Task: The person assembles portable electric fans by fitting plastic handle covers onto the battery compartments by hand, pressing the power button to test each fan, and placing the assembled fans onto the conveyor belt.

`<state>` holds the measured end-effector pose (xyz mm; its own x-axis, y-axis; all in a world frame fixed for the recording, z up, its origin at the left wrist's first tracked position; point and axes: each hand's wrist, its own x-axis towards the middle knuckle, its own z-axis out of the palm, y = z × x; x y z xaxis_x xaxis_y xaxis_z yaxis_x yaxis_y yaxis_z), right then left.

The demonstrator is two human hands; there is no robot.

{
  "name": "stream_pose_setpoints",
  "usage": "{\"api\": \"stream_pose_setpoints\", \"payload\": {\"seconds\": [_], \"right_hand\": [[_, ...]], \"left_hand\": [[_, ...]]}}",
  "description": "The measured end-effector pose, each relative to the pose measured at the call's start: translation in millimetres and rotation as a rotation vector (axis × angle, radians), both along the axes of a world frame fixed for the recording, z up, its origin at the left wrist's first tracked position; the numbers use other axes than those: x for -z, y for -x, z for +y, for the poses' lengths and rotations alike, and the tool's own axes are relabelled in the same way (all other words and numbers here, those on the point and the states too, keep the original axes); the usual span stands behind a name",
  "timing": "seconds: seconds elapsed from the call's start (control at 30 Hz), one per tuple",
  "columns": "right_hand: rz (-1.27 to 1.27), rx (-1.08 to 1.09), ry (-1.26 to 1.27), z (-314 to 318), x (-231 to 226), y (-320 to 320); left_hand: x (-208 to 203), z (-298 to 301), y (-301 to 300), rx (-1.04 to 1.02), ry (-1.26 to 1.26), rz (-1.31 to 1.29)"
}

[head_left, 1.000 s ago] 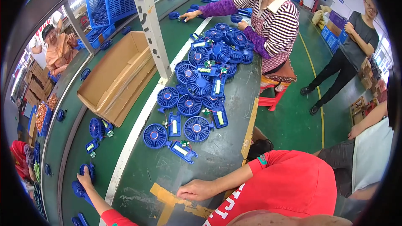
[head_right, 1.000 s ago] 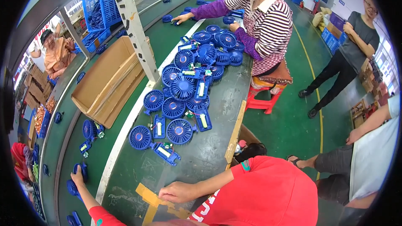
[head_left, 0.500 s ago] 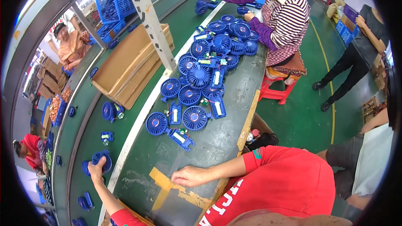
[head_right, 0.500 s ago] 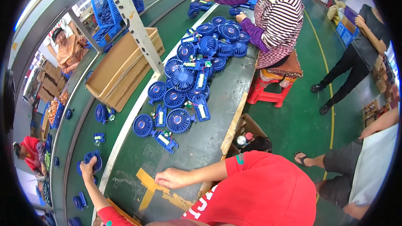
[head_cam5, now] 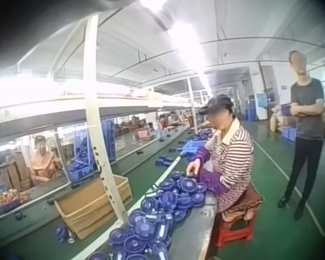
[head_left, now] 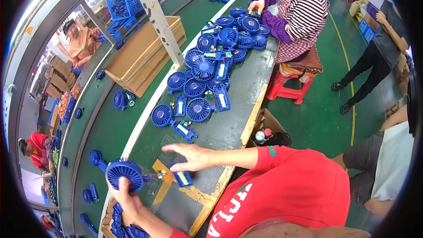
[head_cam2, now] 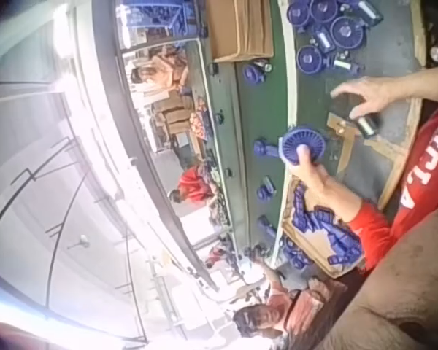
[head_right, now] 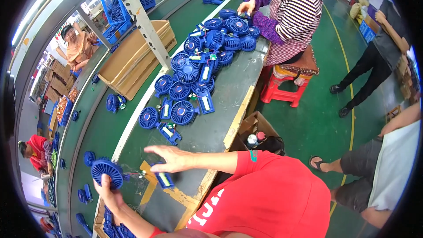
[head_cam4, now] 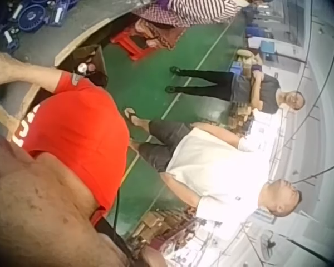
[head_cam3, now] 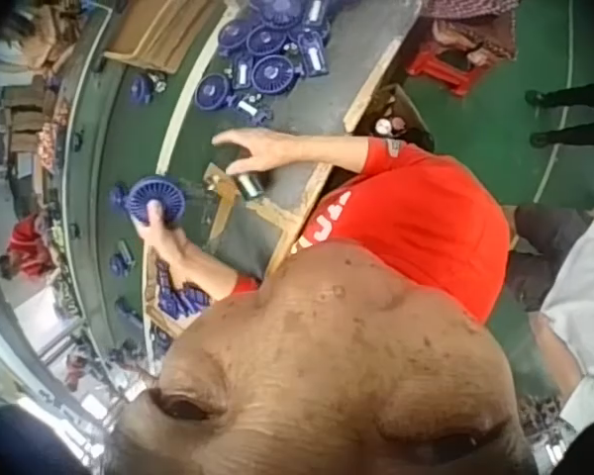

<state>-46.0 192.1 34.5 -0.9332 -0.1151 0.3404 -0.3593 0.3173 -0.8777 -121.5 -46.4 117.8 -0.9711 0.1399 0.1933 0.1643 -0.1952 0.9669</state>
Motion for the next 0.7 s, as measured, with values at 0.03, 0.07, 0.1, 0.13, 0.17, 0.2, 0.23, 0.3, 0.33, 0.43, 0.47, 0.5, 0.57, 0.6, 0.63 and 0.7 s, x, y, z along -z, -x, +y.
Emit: {"api": "stream_pose_setpoints", "payload": {"seconds": [0.03,0.07,0.1,0.13,0.17,0.2,0.23,0.3,0.33,0.43,0.47,0.5,0.57,0.6,0.63,0.7], "right_hand": [[-0.168,-0.134,0.164,-3.7,1.8,-4.4],[-0.262,-0.26,0.21,-7.6,9.0,-3.4],[-0.33,-0.369,0.338,-18.9,24.8,-4.2],[-0.394,-0.477,0.466,-29.4,36.4,-7.7],[-0.474,-0.57,0.585,-34.0,31.7,-15.1],[-0.551,-0.656,0.708,-36.1,26.3,-23.6],[-0.626,-0.668,0.781,-39.2,28.5,-28.2],[-0.697,-0.689,0.891,-37.7,25.3,-39.3],[-0.713,-0.689,0.923,-38.9,28.6,-42.5],[-0.806,-0.627,1.043,-41.3,41.5,-48.0],[-0.88,-0.617,1.089,-41.6,44.6,-48.8],[-0.912,-0.625,1.149,-41.8,46.2,-51.8],[-0.973,-0.589,1.199,-43.3,46.7,-57.1],[-1.051,-0.574,1.242,-45.0,47.0,-60.2],[-1.079,-0.557,1.283,-46.4,47.8,-63.4],[-1.089,-0.549,1.277,-48.8,55.5,-66.7]], "left_hand": [[7.8,7.4,-9.8,0.038,-0.094,-0.047],[13.0,16.2,-19.6,0.082,-0.193,-0.09],[17.9,21.3,-29.0,0.07,-0.219,-0.116],[30.3,12.0,-28.9,0.161,-0.234,-0.144],[39.9,10.5,-31.3,0.088,-0.29,-0.185],[46.1,13.8,-34.3,0.022,-0.344,-0.229],[48.0,15.2,-35.8,0.042,-0.355,-0.225],[49.8,15.7,-38.6,0.056,-0.458,-0.365],[63.6,10.8,-31.8,0.0,-0.484,-0.366],[62.2,15.7,-35.3,-0.054,-0.461,-0.37],[46.4,16.9,-45.5,-0.077,-0.39,-0.415],[34.0,18.4,-51.3,-0.097,-0.317,-0.455],[34.4,12.7,-53.7,-0.105,-0.357,-0.52],[33.4,12.3,-57.0,-0.131,-0.366,-0.533],[33.2,10.6,-58.3,-0.137,-0.342,-0.539],[35.9,3.0,-58.4,-0.14,-0.33,-0.557]]}}
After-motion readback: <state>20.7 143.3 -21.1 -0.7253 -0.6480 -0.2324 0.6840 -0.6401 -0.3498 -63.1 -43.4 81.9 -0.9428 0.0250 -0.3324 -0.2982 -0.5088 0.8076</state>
